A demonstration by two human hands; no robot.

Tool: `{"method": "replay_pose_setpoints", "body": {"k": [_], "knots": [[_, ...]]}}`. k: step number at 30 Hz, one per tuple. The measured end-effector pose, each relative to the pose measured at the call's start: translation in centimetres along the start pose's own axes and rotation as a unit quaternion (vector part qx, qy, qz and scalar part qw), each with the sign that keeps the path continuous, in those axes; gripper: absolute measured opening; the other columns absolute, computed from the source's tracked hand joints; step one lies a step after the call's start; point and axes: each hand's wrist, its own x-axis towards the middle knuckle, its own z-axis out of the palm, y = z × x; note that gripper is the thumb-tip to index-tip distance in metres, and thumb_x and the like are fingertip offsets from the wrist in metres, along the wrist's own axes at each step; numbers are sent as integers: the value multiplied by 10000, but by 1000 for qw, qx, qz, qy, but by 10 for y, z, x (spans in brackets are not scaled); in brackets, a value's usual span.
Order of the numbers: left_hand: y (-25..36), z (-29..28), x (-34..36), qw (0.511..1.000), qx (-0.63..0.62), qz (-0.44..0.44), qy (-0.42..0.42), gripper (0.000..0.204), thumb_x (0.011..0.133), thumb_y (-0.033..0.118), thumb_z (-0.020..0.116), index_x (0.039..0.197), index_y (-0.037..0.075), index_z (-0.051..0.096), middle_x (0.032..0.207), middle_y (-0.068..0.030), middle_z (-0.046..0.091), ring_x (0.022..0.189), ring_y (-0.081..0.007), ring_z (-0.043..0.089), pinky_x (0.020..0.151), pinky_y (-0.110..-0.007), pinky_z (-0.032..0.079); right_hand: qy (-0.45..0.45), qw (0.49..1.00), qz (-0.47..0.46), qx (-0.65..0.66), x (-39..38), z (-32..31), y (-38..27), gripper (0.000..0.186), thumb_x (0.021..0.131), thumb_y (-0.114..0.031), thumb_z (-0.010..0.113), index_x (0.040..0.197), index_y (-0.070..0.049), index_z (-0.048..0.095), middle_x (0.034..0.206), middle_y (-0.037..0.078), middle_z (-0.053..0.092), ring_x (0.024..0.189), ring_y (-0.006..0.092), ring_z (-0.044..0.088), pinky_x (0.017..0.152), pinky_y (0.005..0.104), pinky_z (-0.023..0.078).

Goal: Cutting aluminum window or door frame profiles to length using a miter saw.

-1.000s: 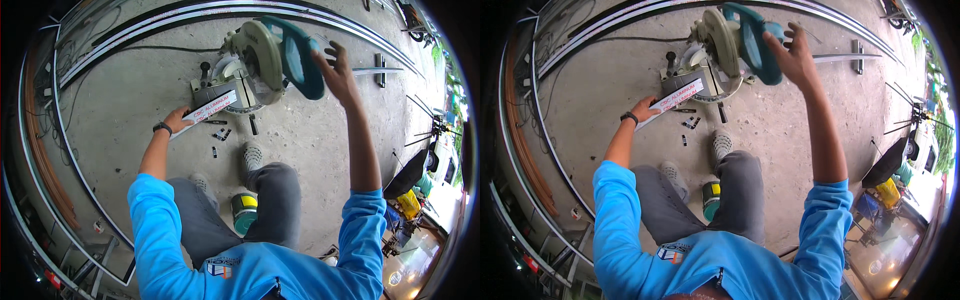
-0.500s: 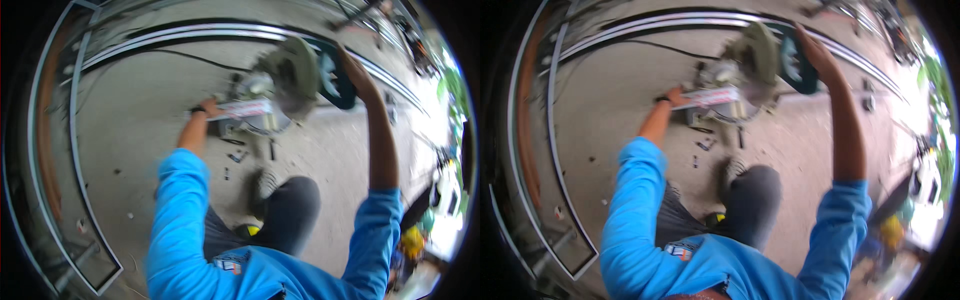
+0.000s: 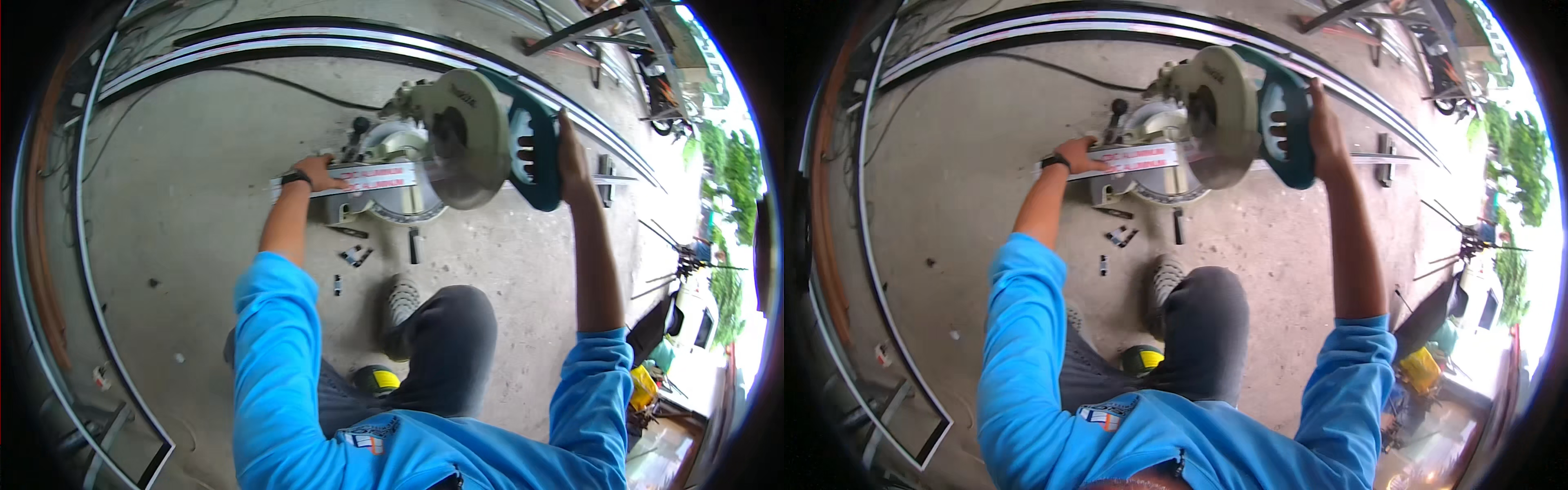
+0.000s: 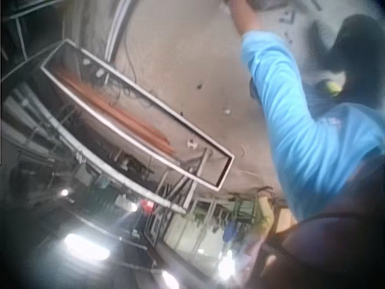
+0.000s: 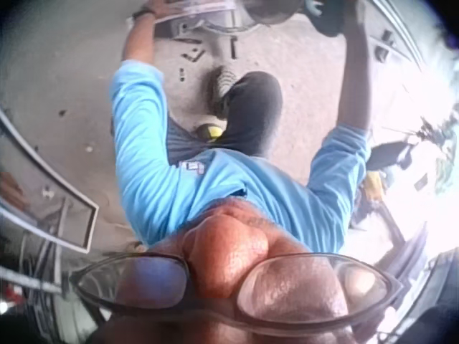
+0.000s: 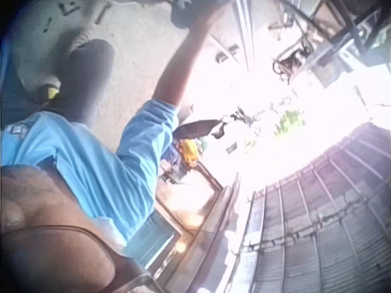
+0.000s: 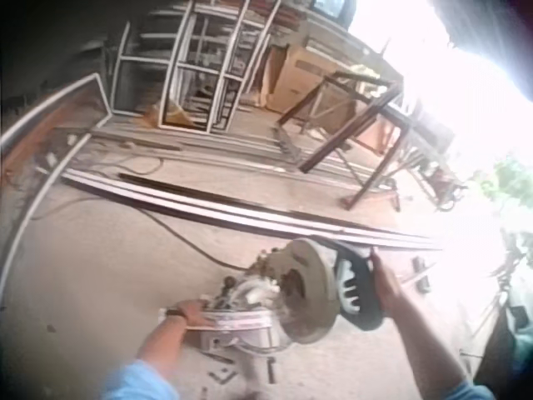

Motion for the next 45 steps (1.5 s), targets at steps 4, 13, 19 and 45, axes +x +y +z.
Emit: {"method": "replay_pose_setpoints", "body": {"k": [4,13,19,45], "knots": [[11,-18,6,1000,8,-10,-20,1159,572,748,773,1465,90,435,1390,-192,553,1275,-341,541,1075,-408,435,-26,999,-37,28,-16,-7,20,804,947,-717,335,1249,-9,564,985,186,673,799,249,666,633,350,536],[25,3,40,999,35,15,-11,1095,572,747,754,1433,124,493,1377,-174,569,1249,-336,564,1056,-416,453,29,994,-47,90,-31,-13,89,736,999,-639,303,1188,16,579,919,169,692,791,250,676,638,376,530],[-18,16,38,977,-121,174,-36,638,762,362,819,1306,108,604,1212,-116,685,1107,-254,658,937,-393,506,50,969,-196,-139,-10,10,107,445,1035,-304,354,1286,21,525,1033,268,654,971,411,632,878,471,483],[-4,-2,16,994,-87,66,-2,915,697,459,853,1371,-41,490,1249,-228,643,1152,-326,630,963,-386,480,88,977,-184,-60,-45,18,84,731,1049,-527,265,847,83,614,761,225,648,773,342,660,783,419,511]]}}
